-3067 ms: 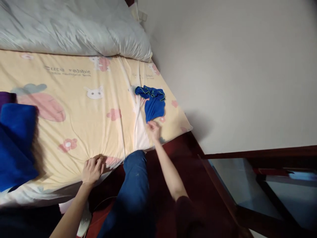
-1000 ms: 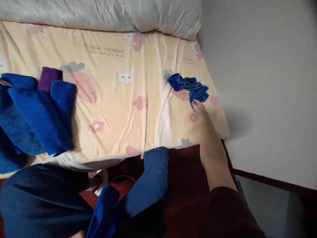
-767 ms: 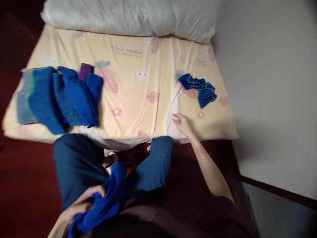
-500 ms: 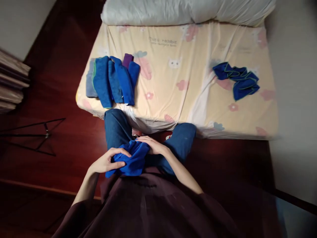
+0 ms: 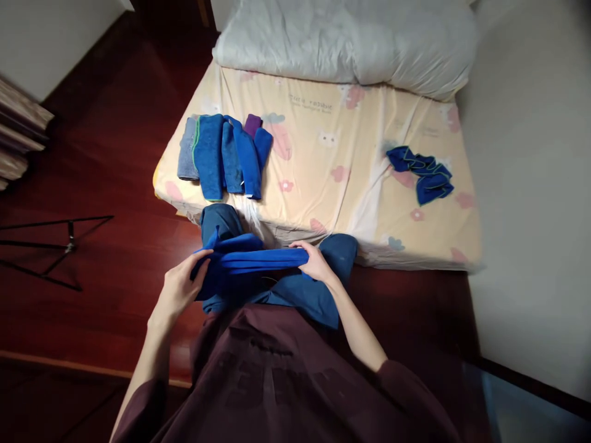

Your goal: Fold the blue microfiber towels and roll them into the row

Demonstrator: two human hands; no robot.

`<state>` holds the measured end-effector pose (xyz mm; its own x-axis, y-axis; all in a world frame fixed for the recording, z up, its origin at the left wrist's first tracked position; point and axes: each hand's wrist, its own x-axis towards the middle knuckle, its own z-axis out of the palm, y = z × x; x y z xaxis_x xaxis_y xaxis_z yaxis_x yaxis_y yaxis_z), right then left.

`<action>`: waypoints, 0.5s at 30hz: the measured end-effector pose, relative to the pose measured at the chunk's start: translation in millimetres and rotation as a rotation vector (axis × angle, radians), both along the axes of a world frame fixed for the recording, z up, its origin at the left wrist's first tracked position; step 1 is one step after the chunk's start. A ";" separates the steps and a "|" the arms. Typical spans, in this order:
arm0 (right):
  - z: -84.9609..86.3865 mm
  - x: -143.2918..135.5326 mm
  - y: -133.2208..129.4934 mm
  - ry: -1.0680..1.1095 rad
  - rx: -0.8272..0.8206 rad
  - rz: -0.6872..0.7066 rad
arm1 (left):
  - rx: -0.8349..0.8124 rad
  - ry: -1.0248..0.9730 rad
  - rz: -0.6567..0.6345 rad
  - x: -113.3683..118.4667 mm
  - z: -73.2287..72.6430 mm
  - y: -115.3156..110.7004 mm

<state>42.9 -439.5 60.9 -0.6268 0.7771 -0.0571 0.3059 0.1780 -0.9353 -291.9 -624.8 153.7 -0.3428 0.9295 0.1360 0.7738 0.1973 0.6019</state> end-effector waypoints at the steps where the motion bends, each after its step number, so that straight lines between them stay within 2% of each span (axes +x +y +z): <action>1: 4.5 4.8 -1.3 -0.051 0.039 0.002 | 0.037 0.024 0.043 -0.7 -1.8 1.4; 4: 5.1 18.6 -10.5 -0.193 0.094 0.039 | 0.162 0.084 0.218 -6.8 -2.1 3.6; 7: -8.2 35.4 -22.1 -0.306 0.084 0.041 | 0.286 0.097 0.396 -15.3 4.2 4.0; 10: -20.3 57.5 -29.2 -0.352 0.076 -0.023 | 0.443 0.074 0.532 -20.1 13.3 5.2; 13: -24.4 83.5 -31.4 -0.356 0.074 -0.127 | 0.435 0.025 0.565 -18.3 21.0 8.7; 15: -26.0 101.1 -33.2 -0.353 0.091 -0.271 | 0.342 -0.019 0.497 -14.2 22.7 12.1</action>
